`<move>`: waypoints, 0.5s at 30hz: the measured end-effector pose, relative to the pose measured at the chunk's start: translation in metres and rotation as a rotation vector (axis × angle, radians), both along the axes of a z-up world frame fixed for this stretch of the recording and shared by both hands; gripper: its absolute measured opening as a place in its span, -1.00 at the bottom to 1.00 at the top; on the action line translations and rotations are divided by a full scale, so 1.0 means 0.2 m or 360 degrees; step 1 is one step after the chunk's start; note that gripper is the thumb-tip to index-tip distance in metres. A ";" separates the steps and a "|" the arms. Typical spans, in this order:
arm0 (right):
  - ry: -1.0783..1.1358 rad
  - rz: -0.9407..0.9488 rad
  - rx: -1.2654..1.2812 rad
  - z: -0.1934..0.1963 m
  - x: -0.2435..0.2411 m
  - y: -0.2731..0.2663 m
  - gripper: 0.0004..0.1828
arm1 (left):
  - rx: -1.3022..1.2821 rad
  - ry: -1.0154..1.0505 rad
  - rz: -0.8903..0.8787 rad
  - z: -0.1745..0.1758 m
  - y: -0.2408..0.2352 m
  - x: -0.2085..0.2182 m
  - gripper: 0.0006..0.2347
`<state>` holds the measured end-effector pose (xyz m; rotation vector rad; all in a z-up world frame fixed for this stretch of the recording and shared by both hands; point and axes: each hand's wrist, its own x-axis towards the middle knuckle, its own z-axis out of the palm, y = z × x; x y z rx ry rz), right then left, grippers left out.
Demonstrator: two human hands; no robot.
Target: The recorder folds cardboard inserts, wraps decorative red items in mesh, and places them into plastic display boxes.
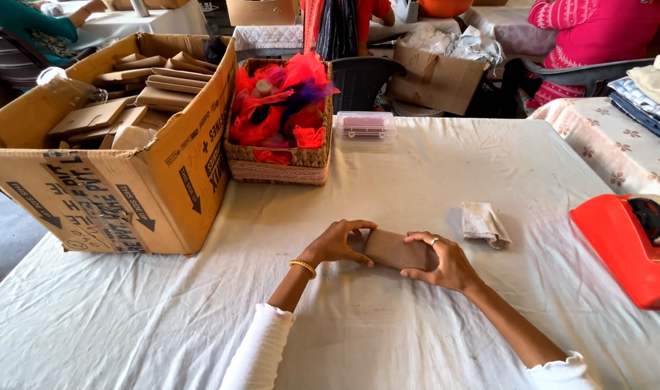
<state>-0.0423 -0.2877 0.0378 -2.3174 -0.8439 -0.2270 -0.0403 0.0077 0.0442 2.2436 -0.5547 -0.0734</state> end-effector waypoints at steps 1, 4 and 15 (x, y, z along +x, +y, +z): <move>0.0000 -0.0001 0.0000 0.00 0.00 0.00 -0.22 | 0.0000 0.0000 -0.0001 -0.01 0.00 0.00 -0.20; -0.0045 0.0037 -0.0007 0.01 -0.01 0.00 -0.20 | -0.0072 0.0010 -0.0028 -0.02 0.01 0.01 -0.21; 0.0014 0.0150 0.0057 0.04 -0.01 0.00 -0.18 | -0.0148 0.0119 0.0024 -0.03 0.02 0.00 -0.18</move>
